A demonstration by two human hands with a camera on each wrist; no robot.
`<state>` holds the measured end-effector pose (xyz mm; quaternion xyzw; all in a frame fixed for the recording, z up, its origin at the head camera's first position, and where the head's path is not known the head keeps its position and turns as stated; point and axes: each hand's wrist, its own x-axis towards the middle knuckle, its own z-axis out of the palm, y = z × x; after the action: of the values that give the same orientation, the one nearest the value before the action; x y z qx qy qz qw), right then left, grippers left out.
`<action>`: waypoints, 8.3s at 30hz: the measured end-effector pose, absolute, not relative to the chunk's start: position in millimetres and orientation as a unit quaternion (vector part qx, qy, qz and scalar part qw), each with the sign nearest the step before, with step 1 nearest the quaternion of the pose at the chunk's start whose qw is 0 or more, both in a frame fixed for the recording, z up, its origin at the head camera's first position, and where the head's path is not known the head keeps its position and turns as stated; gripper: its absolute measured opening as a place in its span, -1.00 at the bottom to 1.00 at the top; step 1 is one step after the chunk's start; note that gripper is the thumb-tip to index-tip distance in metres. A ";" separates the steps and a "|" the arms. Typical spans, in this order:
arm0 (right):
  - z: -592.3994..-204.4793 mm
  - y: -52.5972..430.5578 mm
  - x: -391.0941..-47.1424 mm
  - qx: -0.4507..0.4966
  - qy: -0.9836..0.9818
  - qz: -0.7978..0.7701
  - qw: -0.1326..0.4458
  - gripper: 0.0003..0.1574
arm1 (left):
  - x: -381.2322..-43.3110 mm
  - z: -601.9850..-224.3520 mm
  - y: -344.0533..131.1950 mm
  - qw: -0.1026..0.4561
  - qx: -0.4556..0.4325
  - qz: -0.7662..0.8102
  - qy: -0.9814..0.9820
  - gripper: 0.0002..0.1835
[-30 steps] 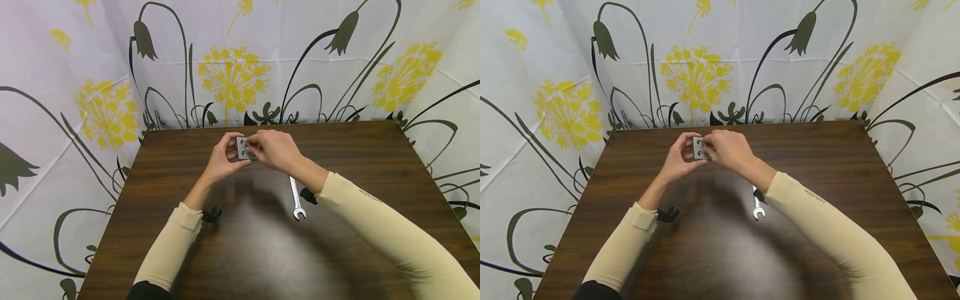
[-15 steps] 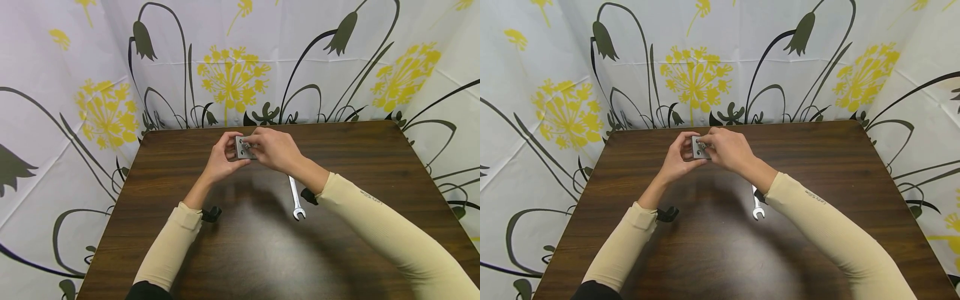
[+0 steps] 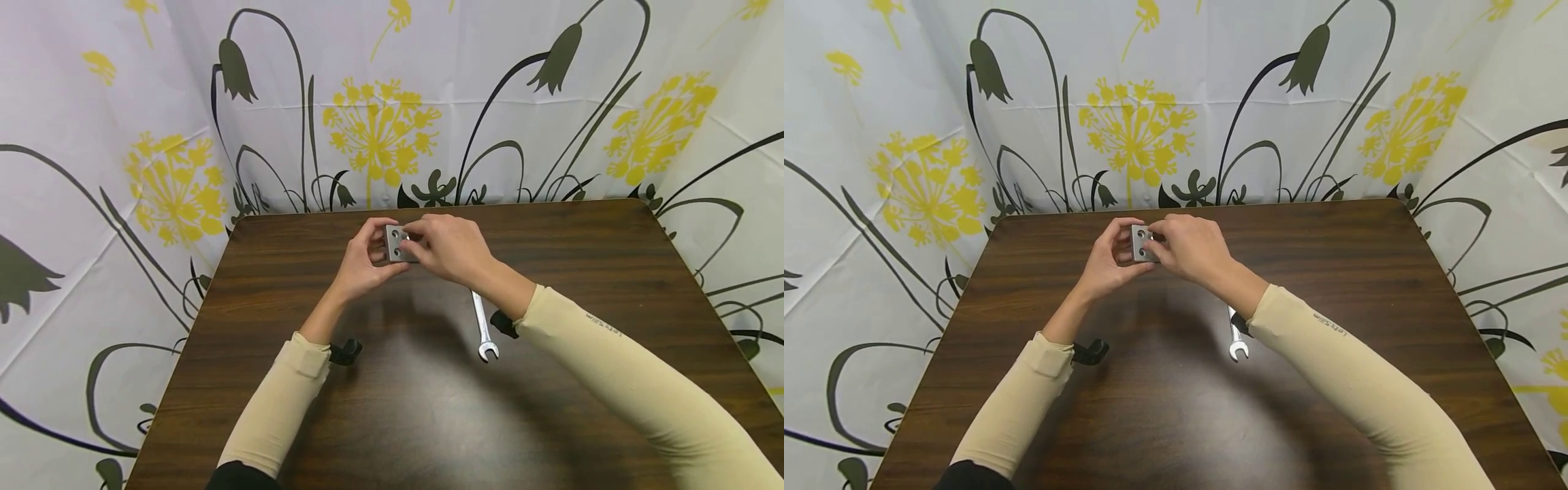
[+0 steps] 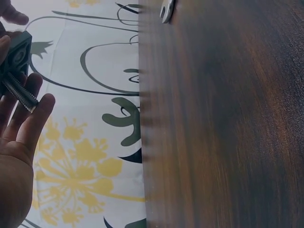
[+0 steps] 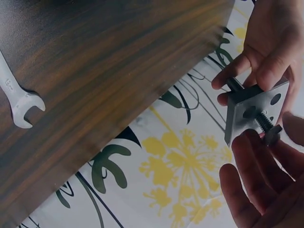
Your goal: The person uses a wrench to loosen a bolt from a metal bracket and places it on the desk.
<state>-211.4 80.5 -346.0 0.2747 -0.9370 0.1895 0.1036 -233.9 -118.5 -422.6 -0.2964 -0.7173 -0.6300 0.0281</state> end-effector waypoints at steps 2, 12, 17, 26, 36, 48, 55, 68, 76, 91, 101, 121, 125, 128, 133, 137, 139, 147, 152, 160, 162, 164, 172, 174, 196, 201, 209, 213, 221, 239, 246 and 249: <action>-346.9 80.4 -211.3 0.276 -0.936 0.193 0.103 -0.66 | -233.0 -421.6 -118.0 0.024 -0.295 -0.630 -0.718 -0.23; -349.9 80.0 -211.9 0.285 -0.931 0.192 0.121 -0.67 | -217.1 -396.5 -115.5 0.020 -0.294 -0.624 -0.724 -0.27; -349.1 81.7 -212.0 0.303 -0.927 0.191 0.115 -0.68 | -217.3 -396.3 -115.1 0.016 -0.295 -0.628 -0.720 -0.26; -346.3 81.9 -213.3 0.265 -0.939 0.192 0.106 -0.71 | -218.5 -395.0 -115.2 0.015 -0.289 -0.627 -0.723 -0.27; -346.8 78.2 -211.4 0.255 -0.941 0.188 0.120 -0.68 | -218.1 -398.3 -115.3 0.015 -0.293 -0.624 -0.724 -0.28; -345.5 78.8 -212.4 0.256 -0.940 0.194 0.115 -0.68 | -219.6 -393.2 -116.3 0.022 -0.299 -0.621 -0.725 -0.27; -343.6 78.2 -209.7 0.257 -0.937 0.200 0.129 -0.66 | -220.1 -392.3 -116.6 0.021 -0.297 -0.626 -0.721 -0.27; -340.7 78.3 -210.8 0.240 -0.942 0.201 0.119 -0.59 | -219.0 -388.8 -117.8 0.019 -0.290 -0.629 -0.721 -0.27; -340.2 79.1 -210.7 0.254 -0.939 0.203 0.110 -0.66 | -218.2 -389.7 -117.4 0.018 -0.294 -0.625 -0.723 -0.26; -343.8 78.6 -209.6 0.266 -0.932 0.213 0.120 -0.65 | -216.6 -390.9 -119.1 0.025 -0.295 -0.625 -0.722 -0.28; -342.8 81.1 -208.7 0.273 -0.934 0.207 0.105 -0.65 | -216.3 -392.0 -116.4 0.022 -0.292 -0.622 -0.726 -0.28; -338.9 82.4 -209.2 0.259 -0.937 0.212 0.098 -0.70 | -216.2 -390.5 -116.6 0.027 -0.298 -0.615 -0.730 -0.26; -339.8 84.0 -209.1 0.283 -0.932 0.203 0.105 -0.64 | -218.1 -393.6 -117.3 0.024 -0.296 -0.616 -0.730 -0.26; -339.8 83.8 -209.0 0.264 -0.935 0.207 0.112 -0.65 | -218.9 -394.6 -117.5 0.023 -0.296 -0.618 -0.728 -0.26; -338.9 84.6 -209.4 0.268 -0.935 0.207 0.102 -0.70 | -217.0 -391.2 -116.1 0.020 -0.299 -0.621 -0.724 -0.27; -339.8 86.0 -208.9 0.281 -0.932 0.203 0.107 -0.65 | -216.4 -391.2 -116.0 0.019 -0.300 -0.618 -0.727 -0.27; -340.2 85.8 -208.8 0.269 -0.934 0.207 0.109 -0.66 | -216.7 -391.8 -116.1 0.020 -0.301 -0.615 -0.728 -0.26; -340.1 86.5 -209.0 0.286 -0.931 0.206 0.096 -0.64 | -216.1 -391.9 -117.0 0.021 -0.299 -0.615 -0.729 -0.27; -340.6 86.0 -209.8 0.261 -0.936 0.215 0.099 -0.66 | -215.8 -391.9 -116.5 0.022 -0.298 -0.618 -0.727 -0.27; -340.1 87.5 -208.3 0.271 -0.933 0.213 0.100 -0.64 | -216.4 -392.0 -115.3 0.017 -0.300 -0.620 -0.725 -0.27; -340.2 86.6 -208.3 0.257 -0.936 0.217 0.099 -0.62 | -215.9 -391.3 -115.3 0.017 -0.300 -0.619 -0.726 -0.27; -340.3 86.2 -208.4 0.252 -0.937 0.221 0.097 -0.65 | -215.4 -390.8 -115.0 0.016 -0.300 -0.617 -0.727 -0.27; -341.9 87.7 -206.5 0.267 -0.932 0.215 0.119 -0.65 | -216.0 -390.0 -114.3 0.019 -0.304 -0.621 -0.722 -0.27; -341.4 87.6 -206.9 0.253 -0.936 0.215 0.119 -0.62 | -216.4 -389.4 -114.0 0.020 -0.305 -0.621 -0.722 -0.27; -340.7 88.1 -208.2 0.272 -0.929 0.219 0.121 -0.65 | -215.5 -388.3 -116.2 0.025 -0.305 -0.619 -0.723 -0.27; -341.1 88.8 -208.3 0.285 -0.927 0.216 0.117 -0.71 | -215.2 -388.5 -115.1 0.023 -0.308 -0.620 -0.721 -0.27; -339.3 91.7 -209.3 0.270 -0.930 0.217 0.124 -0.69 | -215.2 -387.9 -114.3 0.021 -0.308 -0.616 -0.725 -0.27; -339.4 93.1 -209.3 0.299 -0.921 0.212 0.129 -0.72 | -215.4 -388.0 -114.3 0.020 -0.305 -0.615 -0.727 -0.27; -338.7 92.1 -208.9 0.259 -0.933 0.220 0.117 -0.67 | -216.1 -388.9 -114.1 0.024 -0.308 -0.616 -0.725 -0.27; -336.6 92.9 -209.1 0.277 -0.930 0.212 0.120 -0.63 | -215.8 -388.5 -116.0 0.030 -0.304 -0.618 -0.724 -0.27; -338.2 92.6 -208.7 0.304 -0.915 0.224 0.140 -0.69 | -215.1 -388.5 -116.8 0.028 -0.303 -0.620 -0.723 -0.26; -339.0 93.0 -208.4 0.303 -0.913 0.223 0.158 -0.66 | -215.3 -388.9 -116.6 0.032 -0.303 -0.620 -0.723 -0.27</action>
<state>-208.4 93.0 -339.0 0.3031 -0.9129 0.2233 0.1580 -215.3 -116.6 -388.9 -0.3029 -0.7233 -0.6197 0.0325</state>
